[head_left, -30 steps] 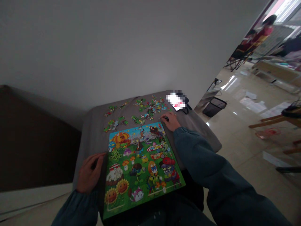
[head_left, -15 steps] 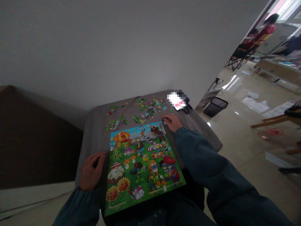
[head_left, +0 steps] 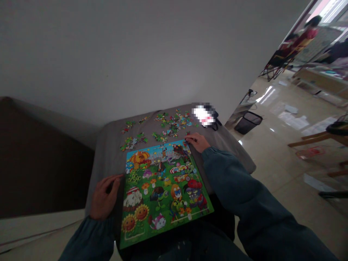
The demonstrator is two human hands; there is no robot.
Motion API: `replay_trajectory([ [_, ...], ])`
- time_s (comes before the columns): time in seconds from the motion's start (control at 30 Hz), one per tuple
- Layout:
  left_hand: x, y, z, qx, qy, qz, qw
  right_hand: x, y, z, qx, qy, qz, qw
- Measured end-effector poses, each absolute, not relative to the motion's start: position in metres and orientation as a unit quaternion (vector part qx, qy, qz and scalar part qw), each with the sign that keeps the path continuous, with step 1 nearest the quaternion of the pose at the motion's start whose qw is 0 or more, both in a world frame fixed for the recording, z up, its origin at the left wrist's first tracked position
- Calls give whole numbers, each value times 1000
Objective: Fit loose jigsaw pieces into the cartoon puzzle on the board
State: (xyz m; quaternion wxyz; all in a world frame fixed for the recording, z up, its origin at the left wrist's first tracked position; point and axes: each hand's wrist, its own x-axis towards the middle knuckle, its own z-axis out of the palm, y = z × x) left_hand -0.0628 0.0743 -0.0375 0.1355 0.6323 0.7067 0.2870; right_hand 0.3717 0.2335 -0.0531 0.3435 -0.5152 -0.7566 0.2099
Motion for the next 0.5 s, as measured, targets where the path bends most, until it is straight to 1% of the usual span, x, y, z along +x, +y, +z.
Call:
replay_trajectory([
  [0.23, -62, 74, -39, 630, 713, 280, 130, 371, 234, -54, -503, -776, 203, 322],
  [0.5, -63, 74, -39, 634, 704, 294, 125, 372, 232, -54, -520, -761, 208, 328],
])
